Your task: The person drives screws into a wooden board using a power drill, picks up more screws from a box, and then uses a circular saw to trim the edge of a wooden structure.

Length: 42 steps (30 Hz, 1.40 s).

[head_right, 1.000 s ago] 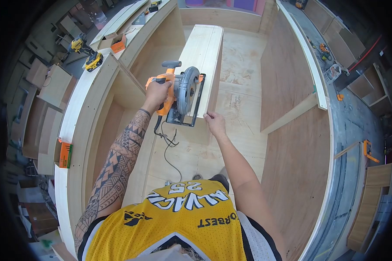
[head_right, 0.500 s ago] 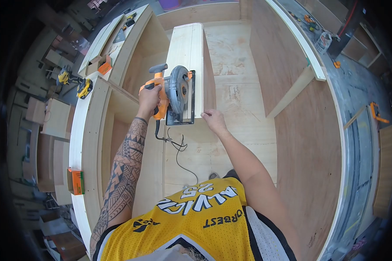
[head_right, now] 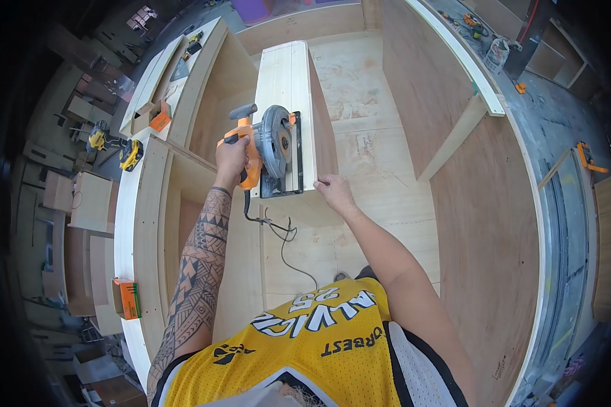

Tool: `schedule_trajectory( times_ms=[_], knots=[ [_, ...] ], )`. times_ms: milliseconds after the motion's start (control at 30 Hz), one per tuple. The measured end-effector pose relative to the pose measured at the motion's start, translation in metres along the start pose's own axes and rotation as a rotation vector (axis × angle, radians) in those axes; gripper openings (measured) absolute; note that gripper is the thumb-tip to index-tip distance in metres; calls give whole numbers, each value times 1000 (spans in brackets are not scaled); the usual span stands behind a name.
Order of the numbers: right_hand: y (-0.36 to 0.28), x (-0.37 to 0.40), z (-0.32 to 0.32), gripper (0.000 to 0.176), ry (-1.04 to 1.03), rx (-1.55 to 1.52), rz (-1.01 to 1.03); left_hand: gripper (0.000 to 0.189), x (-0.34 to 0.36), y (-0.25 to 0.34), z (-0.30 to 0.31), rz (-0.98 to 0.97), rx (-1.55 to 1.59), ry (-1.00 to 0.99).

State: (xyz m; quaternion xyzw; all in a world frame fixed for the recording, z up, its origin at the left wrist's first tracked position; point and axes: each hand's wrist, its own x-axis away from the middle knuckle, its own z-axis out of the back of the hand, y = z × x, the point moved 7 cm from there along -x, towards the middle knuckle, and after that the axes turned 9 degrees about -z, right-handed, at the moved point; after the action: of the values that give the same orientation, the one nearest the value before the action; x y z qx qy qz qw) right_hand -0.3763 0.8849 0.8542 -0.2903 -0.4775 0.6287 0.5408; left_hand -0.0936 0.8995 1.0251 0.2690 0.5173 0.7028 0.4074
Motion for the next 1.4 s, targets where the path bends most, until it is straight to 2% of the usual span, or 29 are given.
schedule_trajectory(
  times_ms=[867, 933, 967, 1033, 1400],
  knots=[
    [15, 24, -12, 46, -76, 2, -21, 26, -5, 2, 6, -8, -88, 40],
    [14, 27, -12, 45, -83, -10, -27, 41, -7, 1, 8, -34, -150, 45],
    [14, 28, -12, 45, -89, -9, -31, 41, -7, -1, 8, -32, -148, 45],
    [13, 32, -11, 45, -94, -9, -38, 29, -3, 3, 7, -11, -130, 44],
    [9, 48, -9, 44, -82, -27, -33, 26, -6, 2, 5, -37, -112, 12]
  ],
)
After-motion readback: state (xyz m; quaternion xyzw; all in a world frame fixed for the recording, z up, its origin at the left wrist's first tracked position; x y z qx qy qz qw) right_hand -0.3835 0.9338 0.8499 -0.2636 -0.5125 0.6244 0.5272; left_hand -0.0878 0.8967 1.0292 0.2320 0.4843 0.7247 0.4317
